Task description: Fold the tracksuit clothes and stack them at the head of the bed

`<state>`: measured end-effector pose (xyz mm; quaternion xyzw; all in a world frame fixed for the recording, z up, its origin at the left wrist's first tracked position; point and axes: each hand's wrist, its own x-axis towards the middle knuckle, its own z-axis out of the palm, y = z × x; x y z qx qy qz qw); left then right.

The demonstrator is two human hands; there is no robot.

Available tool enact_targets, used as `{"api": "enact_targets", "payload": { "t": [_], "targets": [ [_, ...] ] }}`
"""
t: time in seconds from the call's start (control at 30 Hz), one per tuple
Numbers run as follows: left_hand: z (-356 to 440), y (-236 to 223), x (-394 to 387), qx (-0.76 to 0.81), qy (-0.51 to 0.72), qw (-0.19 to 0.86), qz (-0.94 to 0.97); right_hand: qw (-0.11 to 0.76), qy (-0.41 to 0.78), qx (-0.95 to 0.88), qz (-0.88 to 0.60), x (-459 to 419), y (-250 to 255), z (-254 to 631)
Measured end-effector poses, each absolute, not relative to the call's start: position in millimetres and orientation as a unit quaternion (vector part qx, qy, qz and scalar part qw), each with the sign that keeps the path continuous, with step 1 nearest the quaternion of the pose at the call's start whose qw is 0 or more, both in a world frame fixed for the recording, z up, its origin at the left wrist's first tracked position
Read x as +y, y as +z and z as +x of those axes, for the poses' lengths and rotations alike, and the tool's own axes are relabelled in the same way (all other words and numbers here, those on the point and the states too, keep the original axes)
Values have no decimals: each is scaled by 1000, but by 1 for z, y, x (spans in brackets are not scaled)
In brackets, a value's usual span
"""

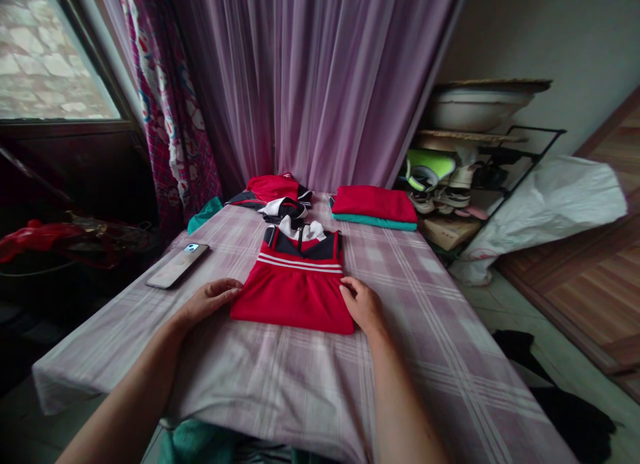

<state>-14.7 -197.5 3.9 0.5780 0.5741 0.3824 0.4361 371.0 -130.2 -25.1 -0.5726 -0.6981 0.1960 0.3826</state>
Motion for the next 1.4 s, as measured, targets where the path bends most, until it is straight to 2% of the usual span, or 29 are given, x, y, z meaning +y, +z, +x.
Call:
{"api": "enact_targets", "payload": {
  "t": [0.13, 0.27, 0.63, 0.77, 0.87, 1.07, 1.2, 1.4],
  "targets": [
    [-21, 8, -206, 541, 311, 497, 603, 386, 204, -694, -572, -129, -26, 372],
    [-22, 10, -211, 503, 270, 514, 640, 396, 217, -687, -570, -128, -29, 372],
    [-23, -4, -208, 534, 361, 472, 602, 435, 211, -677, -555, -134, -12, 375],
    [-26, -1, -208, 516, 354, 474, 619, 360, 332, -711, -505, -144, -2, 384],
    [-27, 5, -209, 504, 291, 438, 685, 303, 386, -741, -458, -155, 2, 393],
    [-19, 7, -207, 528, 154, 308, 776, 228, 379, -787, -431, -169, 0, 405],
    [-15, 3, -206, 533, 170, 262, 786, 199, 339, -803, -448, -172, -6, 403],
    [-14, 4, -205, 537, 218, 292, 761, 218, 300, -809, -456, -173, -15, 400]
  ]
}}
